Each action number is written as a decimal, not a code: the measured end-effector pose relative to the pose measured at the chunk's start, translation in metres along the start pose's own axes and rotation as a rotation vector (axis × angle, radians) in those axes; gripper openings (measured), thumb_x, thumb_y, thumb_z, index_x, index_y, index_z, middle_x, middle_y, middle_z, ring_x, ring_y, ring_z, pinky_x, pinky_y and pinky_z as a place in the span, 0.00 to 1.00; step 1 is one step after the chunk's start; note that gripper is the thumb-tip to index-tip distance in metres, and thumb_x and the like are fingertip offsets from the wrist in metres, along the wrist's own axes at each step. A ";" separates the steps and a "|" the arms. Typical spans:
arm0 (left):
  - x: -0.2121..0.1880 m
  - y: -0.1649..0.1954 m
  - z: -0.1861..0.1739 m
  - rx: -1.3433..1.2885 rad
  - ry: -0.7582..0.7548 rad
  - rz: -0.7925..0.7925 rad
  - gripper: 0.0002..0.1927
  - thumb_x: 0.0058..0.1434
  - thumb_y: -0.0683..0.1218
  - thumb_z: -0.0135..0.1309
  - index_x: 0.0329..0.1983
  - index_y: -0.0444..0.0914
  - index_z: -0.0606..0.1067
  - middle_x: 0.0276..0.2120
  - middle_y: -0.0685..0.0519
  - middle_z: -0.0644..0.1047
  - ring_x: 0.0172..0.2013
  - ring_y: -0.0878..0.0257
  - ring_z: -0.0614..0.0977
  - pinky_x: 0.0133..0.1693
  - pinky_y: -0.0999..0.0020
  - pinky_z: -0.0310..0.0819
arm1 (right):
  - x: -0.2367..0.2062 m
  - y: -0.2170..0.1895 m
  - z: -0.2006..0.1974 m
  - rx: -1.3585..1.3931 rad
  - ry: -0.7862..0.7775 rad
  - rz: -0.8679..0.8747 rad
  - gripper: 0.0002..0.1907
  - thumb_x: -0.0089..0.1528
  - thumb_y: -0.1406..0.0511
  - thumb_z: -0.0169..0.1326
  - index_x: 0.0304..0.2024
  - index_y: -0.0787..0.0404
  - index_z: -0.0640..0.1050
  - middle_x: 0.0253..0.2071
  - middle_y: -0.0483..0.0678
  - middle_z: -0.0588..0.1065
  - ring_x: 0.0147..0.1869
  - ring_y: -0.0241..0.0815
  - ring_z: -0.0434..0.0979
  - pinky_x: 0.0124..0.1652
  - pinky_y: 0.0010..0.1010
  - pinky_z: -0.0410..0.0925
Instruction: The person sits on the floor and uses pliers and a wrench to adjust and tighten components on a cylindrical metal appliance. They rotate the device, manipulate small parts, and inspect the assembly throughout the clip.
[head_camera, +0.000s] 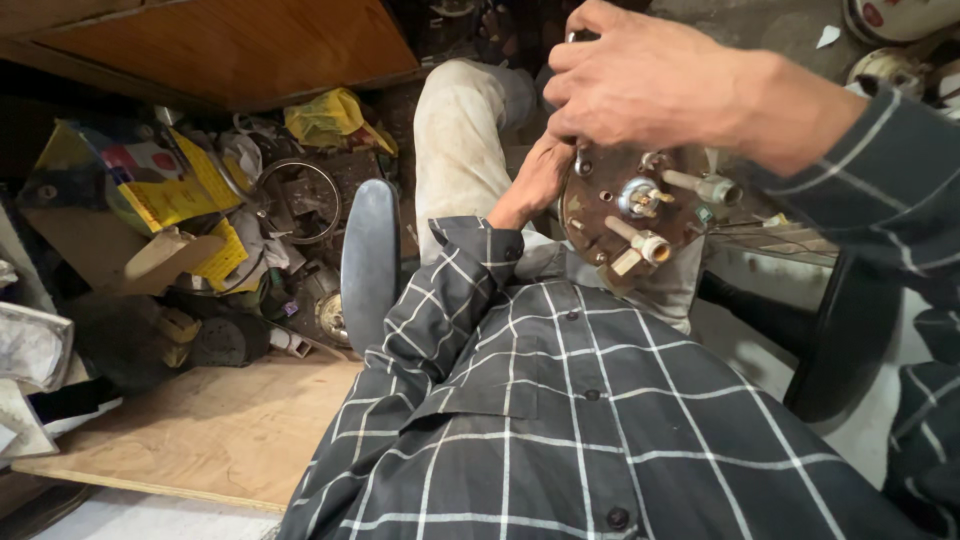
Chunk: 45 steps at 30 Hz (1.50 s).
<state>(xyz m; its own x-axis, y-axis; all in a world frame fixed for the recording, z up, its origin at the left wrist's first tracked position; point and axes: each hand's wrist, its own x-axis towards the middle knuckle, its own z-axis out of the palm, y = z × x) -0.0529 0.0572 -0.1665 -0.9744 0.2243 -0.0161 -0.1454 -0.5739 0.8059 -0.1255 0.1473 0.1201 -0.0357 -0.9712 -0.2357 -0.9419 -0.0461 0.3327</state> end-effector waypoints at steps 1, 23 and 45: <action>-0.001 0.001 0.001 -0.002 -0.005 0.001 0.15 0.76 0.43 0.41 0.62 0.35 0.69 0.52 0.54 0.74 0.51 0.66 0.74 0.54 0.70 0.71 | 0.000 0.001 0.003 0.029 -0.022 0.005 0.07 0.55 0.56 0.57 0.35 0.42 0.82 0.35 0.31 0.74 0.50 0.34 0.72 0.57 0.36 0.60; 0.007 0.055 -0.005 -0.012 0.234 -0.158 0.18 0.69 0.52 0.55 0.50 0.32 0.77 0.42 0.53 0.79 0.42 0.66 0.79 0.45 0.70 0.75 | -0.104 -0.014 -0.013 0.048 0.337 0.499 0.09 0.74 0.59 0.56 0.47 0.56 0.82 0.37 0.40 0.77 0.34 0.34 0.72 0.36 0.22 0.66; 0.032 0.061 -0.029 -0.121 0.170 -0.080 0.20 0.71 0.52 0.59 0.52 0.29 0.79 0.44 0.49 0.78 0.41 0.64 0.78 0.42 0.69 0.74 | -0.148 -0.087 0.079 0.525 0.243 0.904 0.15 0.68 0.63 0.60 0.56 0.46 0.84 0.40 0.43 0.75 0.35 0.42 0.75 0.37 0.34 0.69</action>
<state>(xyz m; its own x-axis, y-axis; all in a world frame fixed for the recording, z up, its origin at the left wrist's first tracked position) -0.0979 0.0066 -0.1347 -0.9724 0.1428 -0.1846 -0.2327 -0.6519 0.7217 -0.0651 0.3131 0.0536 -0.7785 -0.6182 0.1086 -0.6275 0.7629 -0.1555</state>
